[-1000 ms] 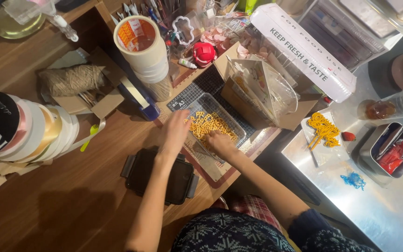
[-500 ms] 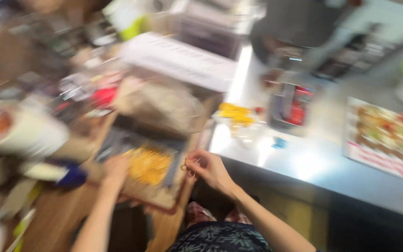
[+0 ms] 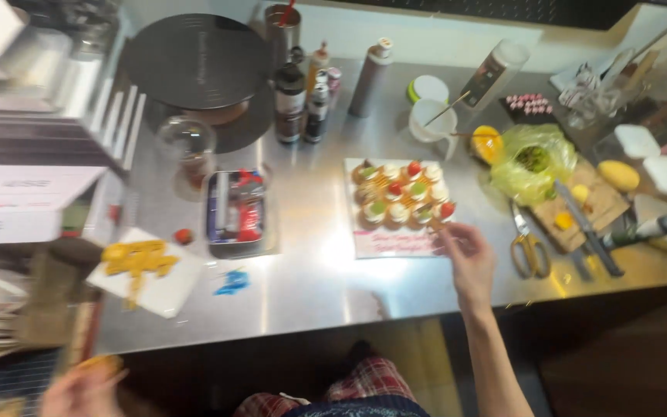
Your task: Decorating cupcakes with small pieces of cut fruit at a workbench.
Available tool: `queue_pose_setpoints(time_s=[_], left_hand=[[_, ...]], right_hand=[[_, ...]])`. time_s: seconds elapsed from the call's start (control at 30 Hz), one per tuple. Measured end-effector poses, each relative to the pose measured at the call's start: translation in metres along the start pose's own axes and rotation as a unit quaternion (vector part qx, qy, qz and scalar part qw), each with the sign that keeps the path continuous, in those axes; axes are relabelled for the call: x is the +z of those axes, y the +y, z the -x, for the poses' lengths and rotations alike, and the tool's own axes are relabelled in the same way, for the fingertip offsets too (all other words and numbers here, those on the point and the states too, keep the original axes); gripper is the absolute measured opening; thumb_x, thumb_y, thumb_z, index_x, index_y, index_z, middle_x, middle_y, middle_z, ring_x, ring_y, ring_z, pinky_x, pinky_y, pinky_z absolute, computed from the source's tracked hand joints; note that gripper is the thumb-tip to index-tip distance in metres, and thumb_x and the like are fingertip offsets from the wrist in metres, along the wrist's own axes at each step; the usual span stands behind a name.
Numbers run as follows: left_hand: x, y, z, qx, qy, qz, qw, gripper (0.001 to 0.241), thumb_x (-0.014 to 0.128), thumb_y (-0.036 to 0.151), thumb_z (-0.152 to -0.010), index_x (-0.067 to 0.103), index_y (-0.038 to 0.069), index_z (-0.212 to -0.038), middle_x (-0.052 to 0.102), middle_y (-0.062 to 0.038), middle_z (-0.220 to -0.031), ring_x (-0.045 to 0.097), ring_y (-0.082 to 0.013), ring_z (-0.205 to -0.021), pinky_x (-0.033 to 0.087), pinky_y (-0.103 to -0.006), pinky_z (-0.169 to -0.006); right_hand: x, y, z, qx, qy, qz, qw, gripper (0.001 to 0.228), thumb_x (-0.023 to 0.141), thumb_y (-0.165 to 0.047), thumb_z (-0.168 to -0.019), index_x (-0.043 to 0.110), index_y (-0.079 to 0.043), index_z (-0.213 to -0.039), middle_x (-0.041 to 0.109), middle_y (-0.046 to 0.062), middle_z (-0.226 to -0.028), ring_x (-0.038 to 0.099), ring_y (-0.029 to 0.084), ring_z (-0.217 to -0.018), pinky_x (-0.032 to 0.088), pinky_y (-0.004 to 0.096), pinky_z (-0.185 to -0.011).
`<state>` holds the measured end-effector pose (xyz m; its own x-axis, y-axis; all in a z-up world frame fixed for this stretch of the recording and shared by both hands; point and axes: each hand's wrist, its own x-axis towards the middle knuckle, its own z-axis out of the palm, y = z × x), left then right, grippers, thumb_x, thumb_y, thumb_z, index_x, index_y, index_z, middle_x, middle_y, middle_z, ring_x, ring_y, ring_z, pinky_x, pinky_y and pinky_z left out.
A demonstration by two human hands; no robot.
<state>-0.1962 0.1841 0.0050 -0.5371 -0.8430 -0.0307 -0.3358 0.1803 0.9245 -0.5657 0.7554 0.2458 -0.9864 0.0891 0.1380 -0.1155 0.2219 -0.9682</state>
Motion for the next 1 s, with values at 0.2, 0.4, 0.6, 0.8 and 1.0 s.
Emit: queue_pose_setpoints(time_s=[0.2, 0.4, 0.6, 0.8, 1.0], left_hand=[[0.332, 0.238, 0.147, -0.091, -0.125, 0.284, 0.946, 0.030, 0.058, 0.038, -0.120, 0.070, 0.013, -0.132, 0.090, -0.010, -0.118, 0.083, -0.0203, -0.118, 0.057, -0.0358, -0.110], [0.476, 0.232, 0.144, 0.021, -0.211, 0.319, 0.924, 0.028, 0.057, 0.032, -0.120, 0.069, 0.008, -0.116, 0.075, -0.006, -0.106, 0.078, -0.0230, -0.107, 0.056, -0.0343, -0.099], [0.484, 0.230, 0.136, 0.129, -0.244, 0.309, 0.910, 0.028, 0.060, 0.036, -0.120, 0.067, 0.009, -0.119, 0.071, -0.005, -0.097, 0.070, -0.0169, -0.095, 0.055, -0.0321, -0.097], [0.471, 0.216, 0.160, 0.129, -0.244, 0.354, 0.894, 0.018, 0.056, 0.018, -0.123, 0.066, 0.002, -0.125, 0.063, -0.009, -0.101, 0.070, -0.0189, -0.087, 0.057, -0.0368, -0.090], [0.424, 0.201, 0.223, 0.147, -0.233, 0.334, 0.902, 0.019, 0.059, 0.016, -0.122, 0.069, -0.001, -0.124, 0.063, -0.010, -0.097, 0.069, -0.0213, -0.089, 0.057, -0.0378, -0.091]], right_hand=[[-0.138, 0.126, -0.094, 0.100, 0.106, -0.147, 0.978, 0.034, 0.080, -0.022, -0.109, 0.076, -0.003, -0.137, 0.081, 0.009, -0.133, 0.078, 0.022, -0.128, 0.064, 0.043, -0.125], [-0.136, 0.240, -0.118, 0.182, 0.032, -0.272, 0.944, 0.032, 0.061, -0.019, -0.120, 0.068, 0.002, -0.144, 0.072, 0.014, -0.137, 0.070, 0.028, -0.131, 0.059, 0.045, -0.118], [-0.122, 0.261, -0.108, 0.159, 0.042, -0.343, 0.925, 0.025, 0.066, -0.014, -0.117, 0.064, 0.000, -0.137, 0.070, 0.016, -0.140, 0.075, 0.034, -0.139, 0.065, 0.045, -0.110], [-0.141, 0.289, -0.088, 0.145, 0.009, -0.383, 0.912, 0.030, 0.063, -0.020, -0.121, 0.058, -0.006, -0.148, 0.072, 0.020, -0.148, 0.068, 0.038, -0.151, 0.052, 0.055, -0.131], [-0.169, 0.267, -0.033, 0.165, -0.006, -0.350, 0.922, 0.030, 0.064, -0.019, -0.120, 0.057, -0.007, -0.146, 0.073, 0.022, -0.146, 0.069, 0.040, -0.150, 0.051, 0.055, -0.130]])
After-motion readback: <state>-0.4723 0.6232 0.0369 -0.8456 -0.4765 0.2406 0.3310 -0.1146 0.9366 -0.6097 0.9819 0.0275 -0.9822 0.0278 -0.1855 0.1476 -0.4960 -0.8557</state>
